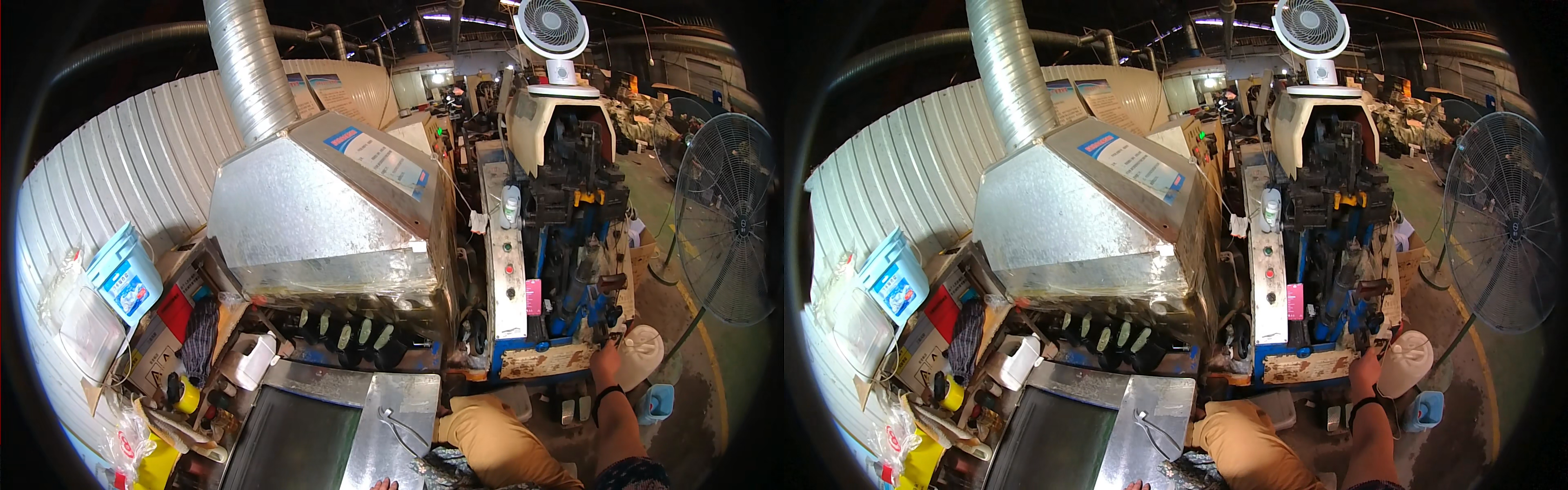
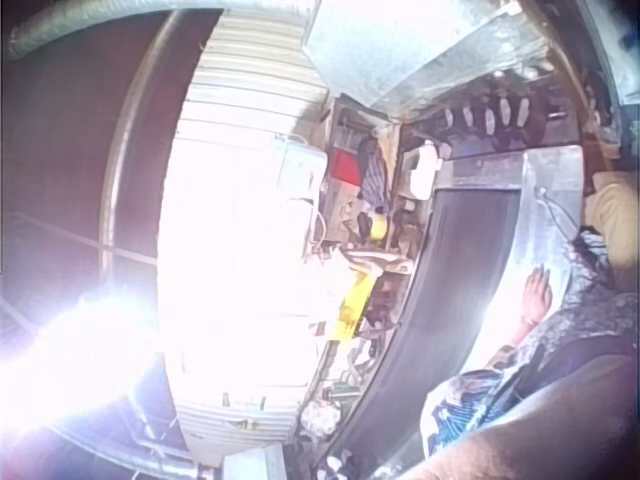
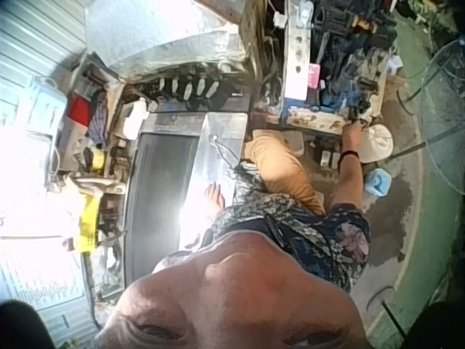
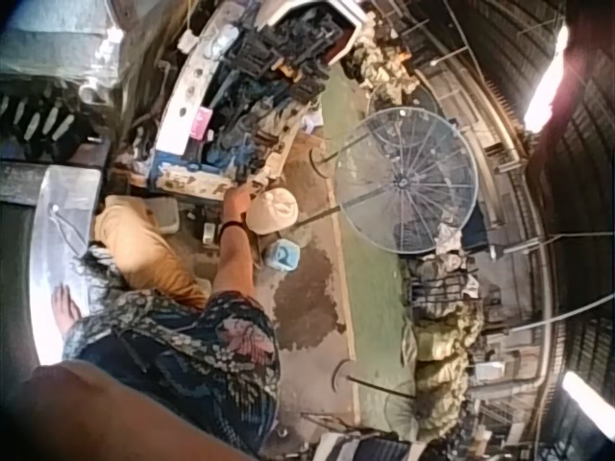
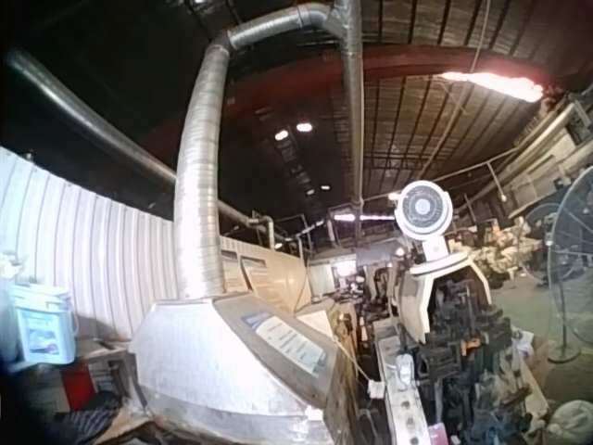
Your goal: Manually fitting and aligning shoe uppers and soles before machine processing.
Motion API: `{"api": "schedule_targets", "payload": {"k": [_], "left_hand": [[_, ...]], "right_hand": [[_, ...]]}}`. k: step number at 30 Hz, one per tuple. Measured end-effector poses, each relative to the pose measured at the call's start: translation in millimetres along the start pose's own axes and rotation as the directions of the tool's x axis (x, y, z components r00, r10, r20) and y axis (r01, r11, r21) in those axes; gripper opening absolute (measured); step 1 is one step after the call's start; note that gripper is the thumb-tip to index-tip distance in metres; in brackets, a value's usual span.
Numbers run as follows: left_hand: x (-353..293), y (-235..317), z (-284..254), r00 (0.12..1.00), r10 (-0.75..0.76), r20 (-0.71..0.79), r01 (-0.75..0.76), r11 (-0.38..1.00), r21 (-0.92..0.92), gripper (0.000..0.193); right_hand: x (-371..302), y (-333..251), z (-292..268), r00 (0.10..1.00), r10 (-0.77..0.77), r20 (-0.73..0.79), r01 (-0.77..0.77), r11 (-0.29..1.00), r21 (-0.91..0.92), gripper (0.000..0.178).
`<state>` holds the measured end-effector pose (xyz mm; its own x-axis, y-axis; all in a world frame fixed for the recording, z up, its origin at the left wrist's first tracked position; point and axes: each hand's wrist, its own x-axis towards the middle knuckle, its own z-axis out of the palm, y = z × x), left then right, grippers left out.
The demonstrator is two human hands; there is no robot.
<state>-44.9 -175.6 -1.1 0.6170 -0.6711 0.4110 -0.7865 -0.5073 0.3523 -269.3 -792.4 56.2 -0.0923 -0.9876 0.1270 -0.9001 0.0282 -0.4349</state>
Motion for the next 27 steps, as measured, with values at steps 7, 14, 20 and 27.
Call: {"api": "schedule_targets", "payload": {"k": [7,14,20,27], "left_hand": [[-1.4,-2.1,2.9,1.000,0.017,-0.010,-0.017,1.000,-0.011,0.043],[-1.8,-3.1,6.0,1.000,0.010,0.001,-0.010,1.000,-0.019,0.043],[-3.1,-0.7,3.4,1.000,-0.023,0.020,0.024,0.999,-0.021,0.043],[-1.7,-1.2,1.4,1.000,-0.002,0.029,0.003,1.000,-0.023,0.041]], "right_hand": [[2.8,0.1,2.8,1.000,0.013,0.001,-0.013,1.000,-0.005,0.030],[2.6,2.9,4.6,0.999,0.007,-0.033,-0.005,0.999,0.053,0.027],[2.0,3.6,6.1,0.997,-0.016,-0.070,0.019,0.999,0.043,0.025],[1.8,4.2,7.6,0.997,-0.003,-0.076,0.007,0.999,0.049,0.029]]}}
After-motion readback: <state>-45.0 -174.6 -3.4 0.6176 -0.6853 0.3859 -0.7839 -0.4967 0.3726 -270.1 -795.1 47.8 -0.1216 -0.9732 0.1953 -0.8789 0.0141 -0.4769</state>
